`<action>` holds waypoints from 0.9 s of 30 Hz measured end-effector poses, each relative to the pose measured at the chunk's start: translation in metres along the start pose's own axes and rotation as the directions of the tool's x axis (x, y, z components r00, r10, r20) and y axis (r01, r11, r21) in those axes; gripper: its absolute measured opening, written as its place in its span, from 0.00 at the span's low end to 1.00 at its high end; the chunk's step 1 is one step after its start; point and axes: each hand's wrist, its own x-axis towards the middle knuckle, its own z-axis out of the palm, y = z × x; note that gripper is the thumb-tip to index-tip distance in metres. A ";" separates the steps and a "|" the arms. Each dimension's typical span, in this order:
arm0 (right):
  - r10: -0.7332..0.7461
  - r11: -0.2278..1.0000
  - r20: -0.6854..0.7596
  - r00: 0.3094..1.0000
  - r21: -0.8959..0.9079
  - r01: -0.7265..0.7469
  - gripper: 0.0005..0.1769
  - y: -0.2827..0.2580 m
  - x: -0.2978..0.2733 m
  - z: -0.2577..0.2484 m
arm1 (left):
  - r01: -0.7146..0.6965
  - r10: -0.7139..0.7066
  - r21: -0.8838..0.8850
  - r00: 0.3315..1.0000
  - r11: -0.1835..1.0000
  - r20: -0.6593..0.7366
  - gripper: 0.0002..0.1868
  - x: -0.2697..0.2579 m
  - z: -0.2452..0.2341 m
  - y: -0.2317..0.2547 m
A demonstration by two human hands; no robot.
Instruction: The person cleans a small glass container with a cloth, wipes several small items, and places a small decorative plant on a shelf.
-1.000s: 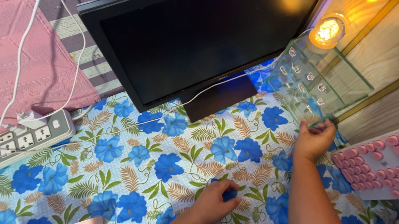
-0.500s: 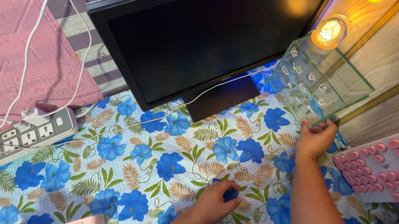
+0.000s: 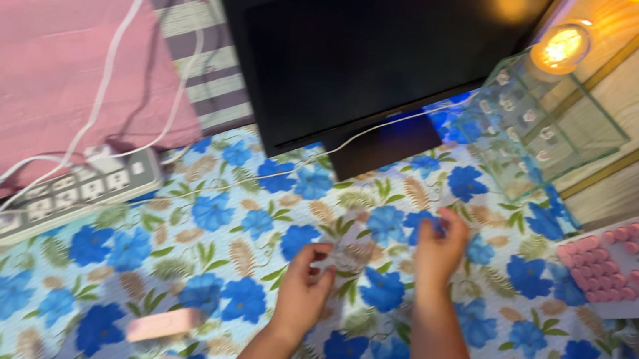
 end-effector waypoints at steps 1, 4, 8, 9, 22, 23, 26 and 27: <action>-0.039 0.999 0.103 0.994 -0.008 0.040 0.18 -0.025 -0.019 0.008 | -0.058 0.057 -0.027 0.998 0.998 -0.036 0.18 -0.005 -0.008 0.002; -0.175 0.977 0.437 0.882 -0.037 0.212 0.19 -0.093 -0.084 0.024 | -0.190 0.186 -0.025 0.974 0.981 -0.130 0.17 -0.025 -0.042 0.000; -0.261 0.958 0.659 0.706 0.087 0.273 0.16 -0.164 -0.165 0.036 | -0.201 0.210 0.069 0.959 0.977 -0.188 0.16 -0.065 -0.094 0.003; -0.282 0.953 0.683 0.674 0.118 0.279 0.15 -0.179 -0.182 0.036 | -0.193 0.205 0.081 0.958 0.978 -0.202 0.16 -0.075 -0.108 0.004; -0.318 0.930 0.824 0.469 0.176 0.322 0.14 -0.257 -0.357 0.018 | -0.226 0.311 0.296 0.907 0.928 -0.283 0.13 -0.235 -0.229 -0.024; -0.321 0.928 0.835 0.447 0.185 0.323 0.14 -0.258 -0.368 0.015 | -0.233 0.320 0.306 0.908 0.923 -0.272 0.13 -0.246 -0.236 -0.025; -0.348 0.899 0.827 0.442 0.161 0.408 0.16 -0.261 -0.392 0.016 | -0.257 0.348 0.340 0.905 0.905 -0.243 0.15 -0.280 -0.257 -0.031; -0.361 0.883 0.816 0.451 0.143 0.447 0.17 -0.263 -0.398 0.017 | -0.265 0.358 0.351 0.904 0.898 -0.233 0.15 -0.292 -0.263 -0.035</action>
